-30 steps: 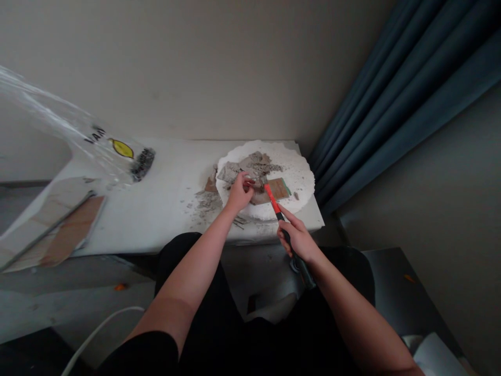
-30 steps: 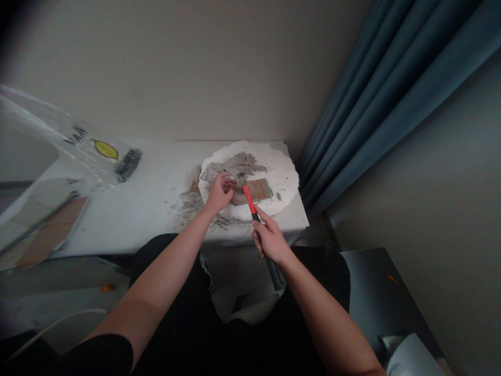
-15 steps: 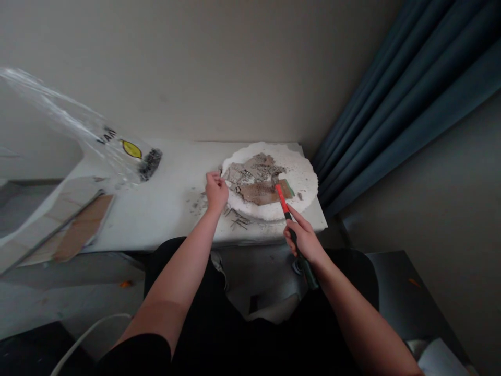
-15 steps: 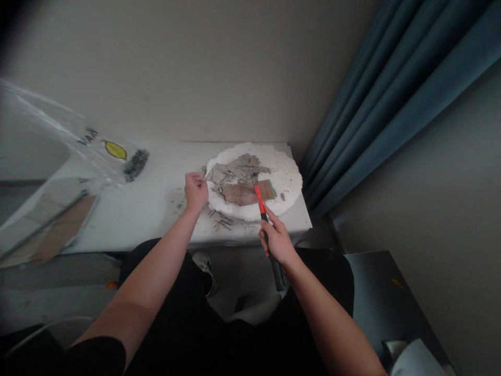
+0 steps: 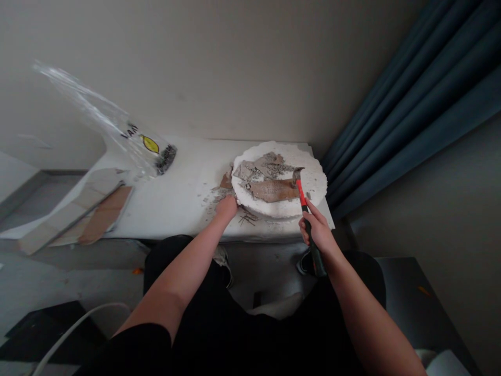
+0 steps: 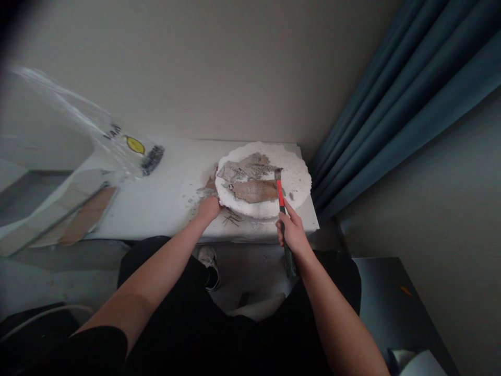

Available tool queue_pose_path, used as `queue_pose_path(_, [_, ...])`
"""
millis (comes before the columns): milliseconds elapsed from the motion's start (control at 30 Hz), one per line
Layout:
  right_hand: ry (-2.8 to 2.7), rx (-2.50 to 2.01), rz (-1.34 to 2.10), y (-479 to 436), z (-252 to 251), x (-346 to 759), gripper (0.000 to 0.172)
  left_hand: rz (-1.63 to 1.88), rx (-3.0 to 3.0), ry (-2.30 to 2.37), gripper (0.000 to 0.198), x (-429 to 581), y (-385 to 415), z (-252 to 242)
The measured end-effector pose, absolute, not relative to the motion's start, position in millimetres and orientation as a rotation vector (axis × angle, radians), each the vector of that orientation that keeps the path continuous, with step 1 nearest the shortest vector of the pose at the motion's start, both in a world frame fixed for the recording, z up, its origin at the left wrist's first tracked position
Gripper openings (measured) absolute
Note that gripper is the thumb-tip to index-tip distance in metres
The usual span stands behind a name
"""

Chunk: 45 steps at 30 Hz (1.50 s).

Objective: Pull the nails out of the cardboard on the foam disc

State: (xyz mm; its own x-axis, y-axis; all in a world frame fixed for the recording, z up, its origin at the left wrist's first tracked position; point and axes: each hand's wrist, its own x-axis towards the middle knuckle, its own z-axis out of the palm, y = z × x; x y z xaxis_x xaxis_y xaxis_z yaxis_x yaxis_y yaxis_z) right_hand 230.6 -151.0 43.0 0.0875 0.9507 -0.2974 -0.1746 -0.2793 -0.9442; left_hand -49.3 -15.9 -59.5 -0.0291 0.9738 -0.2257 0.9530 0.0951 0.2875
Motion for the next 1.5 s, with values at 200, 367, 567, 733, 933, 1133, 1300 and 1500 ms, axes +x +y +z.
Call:
queue_pose_path(200, [-0.880,-1.341,1.405,-151,40,232,0.080,-0.011,1.864,2.116,0.032,-60,-12,-61])
queue_pose_path(367, [-0.896,-1.361,1.387,-150,42,230,0.080,0.428,1.818,2.271,0.023,-63,-2,-28])
queue_pose_path(567, [-0.949,-1.420,1.360,-152,45,221,0.080,1.057,1.897,1.646,0.016,-16,-6,-7])
queue_pose_path(733, [-0.972,-1.427,1.351,-152,40,222,0.082,0.951,2.084,1.219,0.014,29,-8,-18])
queue_pose_path(933, [-0.975,-1.407,1.371,-152,39,226,0.082,1.000,2.180,1.104,0.016,56,-2,-20])
queue_pose_path(1133, [-0.976,-1.402,1.397,-151,40,229,0.077,0.961,1.940,1.281,0.016,61,8,-22])
queue_pose_path(1300, [-0.966,-1.398,1.402,-151,39,231,0.075,0.962,1.842,1.321,0.016,60,12,-23])
queue_pose_path(1500, [-0.947,-1.415,1.405,-151,40,232,0.078,1.012,1.789,1.359,0.019,57,17,-27])
